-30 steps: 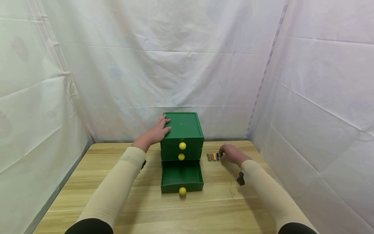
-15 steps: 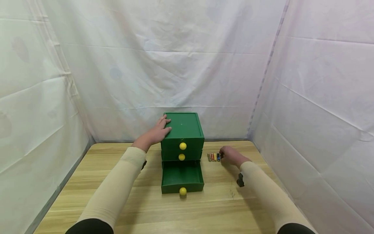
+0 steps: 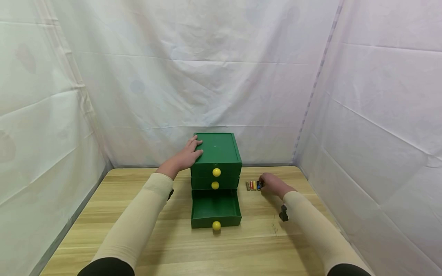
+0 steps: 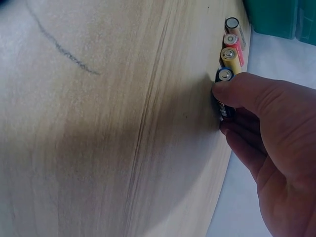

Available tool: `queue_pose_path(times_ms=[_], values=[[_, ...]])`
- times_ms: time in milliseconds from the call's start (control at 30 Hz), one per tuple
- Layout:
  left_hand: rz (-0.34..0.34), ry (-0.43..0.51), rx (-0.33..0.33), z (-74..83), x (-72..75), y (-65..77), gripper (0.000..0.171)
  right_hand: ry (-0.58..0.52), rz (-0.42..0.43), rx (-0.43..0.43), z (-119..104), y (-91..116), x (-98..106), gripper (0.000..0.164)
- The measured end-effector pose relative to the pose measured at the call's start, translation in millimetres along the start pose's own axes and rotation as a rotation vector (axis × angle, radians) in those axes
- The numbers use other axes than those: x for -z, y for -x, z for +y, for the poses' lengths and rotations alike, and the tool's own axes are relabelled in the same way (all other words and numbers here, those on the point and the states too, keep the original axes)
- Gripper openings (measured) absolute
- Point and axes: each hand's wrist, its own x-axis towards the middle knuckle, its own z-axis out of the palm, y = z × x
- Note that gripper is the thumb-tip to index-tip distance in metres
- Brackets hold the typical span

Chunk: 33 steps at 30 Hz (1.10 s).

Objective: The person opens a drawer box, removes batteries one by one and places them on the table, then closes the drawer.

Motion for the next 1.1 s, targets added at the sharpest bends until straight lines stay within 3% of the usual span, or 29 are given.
queue_pose_path(times_ms=[467,667,733,933,1100], values=[[-0.005,-0.024,0.006,2.8,-1.7,-0.2,0.060,-0.023,0.007,-0.026,4,3,-3,0.040],[0.009,-0.009,0.002,2.0,-1.8,-0.7,0.060,-0.091,0.009,-0.065,-1,10,4,0.062],[0.010,-0.010,-0.002,1.8,-1.4,-0.1,0.060,-0.116,0.041,-0.079,-5,12,8,0.060],[0.003,-0.015,-0.004,0.7,-0.5,0.2,0.061,-0.103,0.184,-0.111,-44,18,23,0.024],[0.006,-0.008,-0.005,-0.2,-0.2,0.1,0.061,-0.079,0.190,-0.087,-92,29,35,0.020]])
